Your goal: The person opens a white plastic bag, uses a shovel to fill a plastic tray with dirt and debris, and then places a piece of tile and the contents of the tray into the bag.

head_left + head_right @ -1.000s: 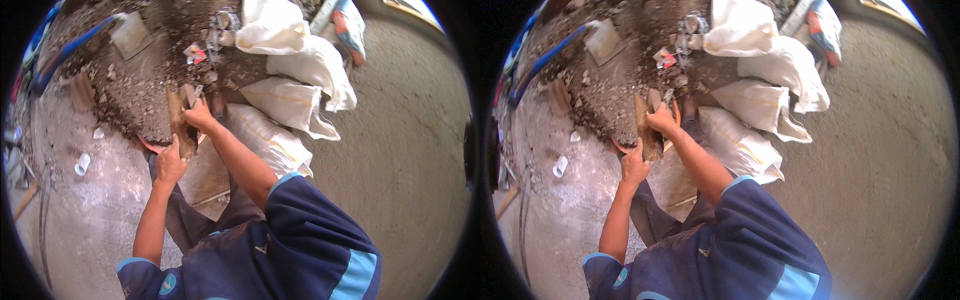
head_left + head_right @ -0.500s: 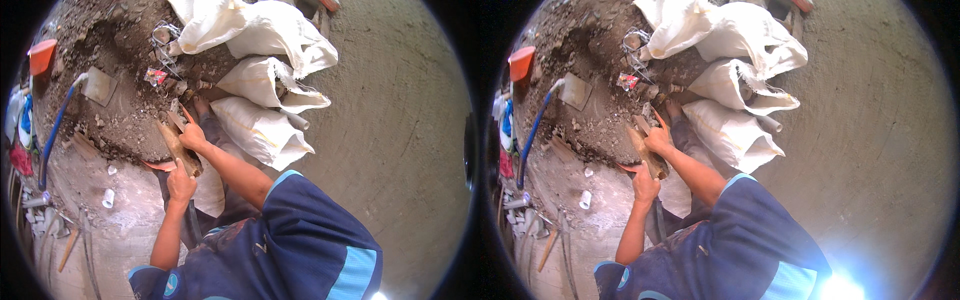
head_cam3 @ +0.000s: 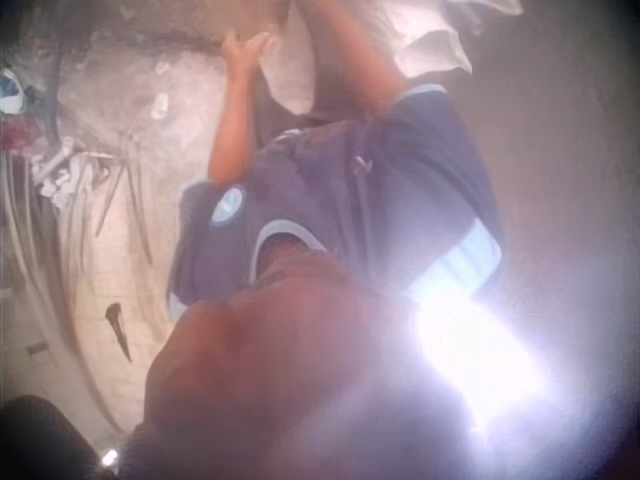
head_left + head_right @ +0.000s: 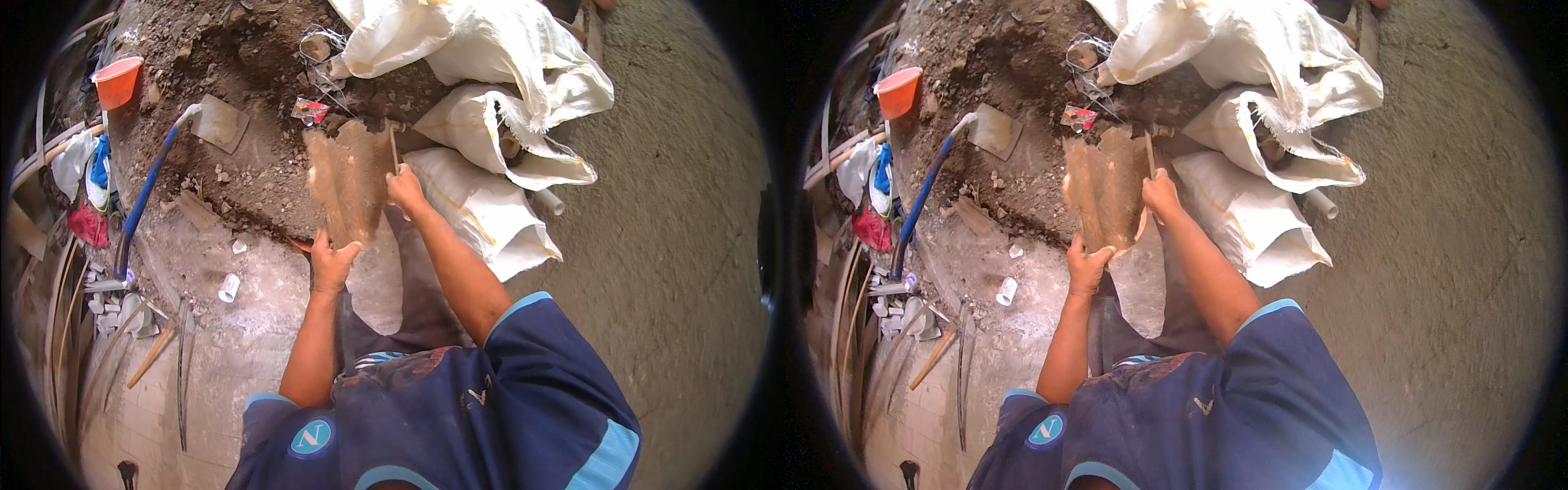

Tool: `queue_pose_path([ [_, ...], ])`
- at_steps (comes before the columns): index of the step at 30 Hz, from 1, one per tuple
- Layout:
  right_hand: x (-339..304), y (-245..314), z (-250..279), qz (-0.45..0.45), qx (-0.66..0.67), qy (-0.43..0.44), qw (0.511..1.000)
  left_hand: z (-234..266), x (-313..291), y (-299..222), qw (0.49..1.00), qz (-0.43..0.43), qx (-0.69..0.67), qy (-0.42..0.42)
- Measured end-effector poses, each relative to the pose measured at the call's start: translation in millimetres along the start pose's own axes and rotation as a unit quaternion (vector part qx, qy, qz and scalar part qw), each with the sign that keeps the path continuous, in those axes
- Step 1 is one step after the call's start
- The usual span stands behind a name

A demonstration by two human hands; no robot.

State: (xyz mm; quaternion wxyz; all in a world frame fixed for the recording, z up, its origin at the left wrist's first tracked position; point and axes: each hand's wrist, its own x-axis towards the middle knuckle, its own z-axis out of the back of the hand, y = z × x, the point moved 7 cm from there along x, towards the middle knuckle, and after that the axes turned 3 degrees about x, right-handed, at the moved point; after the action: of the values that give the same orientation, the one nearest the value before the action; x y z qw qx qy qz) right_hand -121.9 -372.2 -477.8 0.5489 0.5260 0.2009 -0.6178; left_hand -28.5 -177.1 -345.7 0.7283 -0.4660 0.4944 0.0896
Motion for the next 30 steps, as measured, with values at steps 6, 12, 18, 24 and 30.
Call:
queue_pose_path([
  [6, -13, 23, 11, 0.007, 0.077, 0.098, 0.992, 10, -22, -44, 0.962, -0.024, -0.169, 0.214],
  [12, -41, 57, -7, 0.029, 0.170, 0.190, 0.966, 57, 6, -19, 0.905, 0.072, -0.413, 0.065],
  [18, -67, 78, -46, 0.175, -0.004, 0.218, 0.960, 69, 26, -20, 0.929, -0.031, -0.362, 0.075],
  [24, -72, 86, -65, 0.211, -0.031, 0.203, 0.956, 72, 22, -20, 0.956, -0.015, -0.293, 0.011],
  [30, -85, 90, -90, 0.222, -0.012, 0.205, 0.953, 72, 15, 22, 0.920, 0.004, -0.390, 0.037],
])
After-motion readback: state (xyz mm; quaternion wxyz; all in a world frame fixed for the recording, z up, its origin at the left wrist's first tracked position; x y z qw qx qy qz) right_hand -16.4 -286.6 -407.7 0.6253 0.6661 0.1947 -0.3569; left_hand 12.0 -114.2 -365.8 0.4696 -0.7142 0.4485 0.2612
